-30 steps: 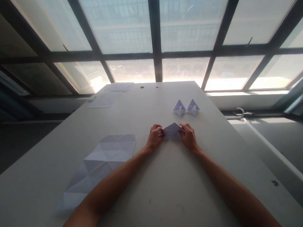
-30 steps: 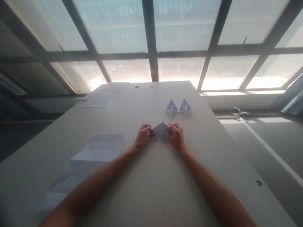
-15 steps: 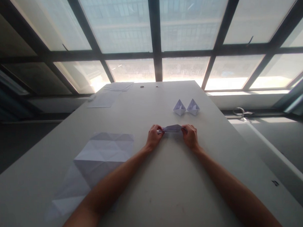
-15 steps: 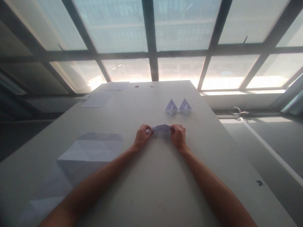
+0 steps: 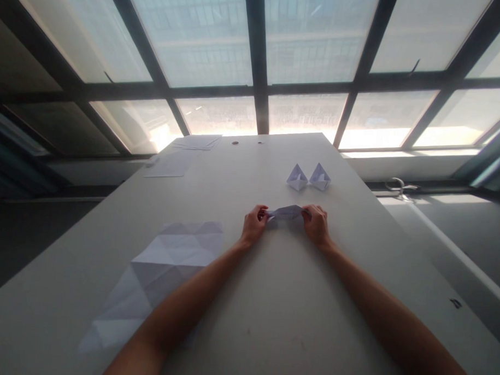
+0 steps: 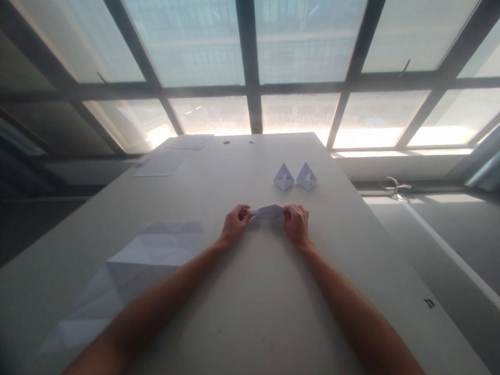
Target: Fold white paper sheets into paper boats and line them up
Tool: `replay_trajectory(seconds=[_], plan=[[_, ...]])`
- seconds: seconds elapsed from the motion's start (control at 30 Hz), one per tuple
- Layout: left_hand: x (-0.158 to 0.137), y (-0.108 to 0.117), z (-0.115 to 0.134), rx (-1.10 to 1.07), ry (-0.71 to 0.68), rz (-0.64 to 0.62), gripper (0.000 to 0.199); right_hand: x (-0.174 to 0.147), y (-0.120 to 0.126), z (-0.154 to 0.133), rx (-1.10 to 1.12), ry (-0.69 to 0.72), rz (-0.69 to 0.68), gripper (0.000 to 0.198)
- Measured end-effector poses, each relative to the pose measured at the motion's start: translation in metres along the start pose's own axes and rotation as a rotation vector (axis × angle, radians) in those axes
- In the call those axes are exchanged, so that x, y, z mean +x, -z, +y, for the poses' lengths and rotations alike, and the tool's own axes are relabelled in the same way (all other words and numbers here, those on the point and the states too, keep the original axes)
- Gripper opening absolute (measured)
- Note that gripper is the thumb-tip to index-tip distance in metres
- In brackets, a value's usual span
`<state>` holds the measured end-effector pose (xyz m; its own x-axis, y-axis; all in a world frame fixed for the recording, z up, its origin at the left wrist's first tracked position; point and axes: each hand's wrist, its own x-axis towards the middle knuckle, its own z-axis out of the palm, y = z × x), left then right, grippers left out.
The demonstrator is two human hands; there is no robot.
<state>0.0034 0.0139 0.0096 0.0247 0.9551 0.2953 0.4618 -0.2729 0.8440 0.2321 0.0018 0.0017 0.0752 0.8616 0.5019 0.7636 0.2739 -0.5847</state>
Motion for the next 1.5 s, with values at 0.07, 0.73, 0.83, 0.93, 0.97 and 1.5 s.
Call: replay_trajectory(seconds=[0.07,0.73,0.83,0.93,0.97,1.5], plan=[[-0.0003,-0.0002,-0.0006,0.021,-0.004,-0.009,0.018,0.0003,0.0000,0.0008,0.011,0.007,-0.001,0.022],[-0.0019,-0.0024,0.0007,0.210,-0.175,-0.119,0.027,-0.0007,-0.0034,0.0034,0.058,0.030,0.041,0.019],[-0.0016,-0.0014,0.0000,0.205,-0.187,-0.129,0.028,-0.0005,-0.0050,0.0041,0.058,0.053,0.068,0.017],[-0.0020,-0.0008,-0.0025,0.216,-0.215,-0.137,0.021,-0.0004,-0.0061,0.0041,0.061,0.059,0.084,0.016],[-0.0022,-0.0007,-0.0035,0.219,-0.222,-0.140,0.019,-0.0004,-0.0062,0.0040,0.063,0.059,0.086,0.016],[-0.0018,0.0003,0.0013,0.125,-0.131,-0.105,0.011,0.0000,-0.0062,0.0070,0.069,0.078,0.079,0.016]])
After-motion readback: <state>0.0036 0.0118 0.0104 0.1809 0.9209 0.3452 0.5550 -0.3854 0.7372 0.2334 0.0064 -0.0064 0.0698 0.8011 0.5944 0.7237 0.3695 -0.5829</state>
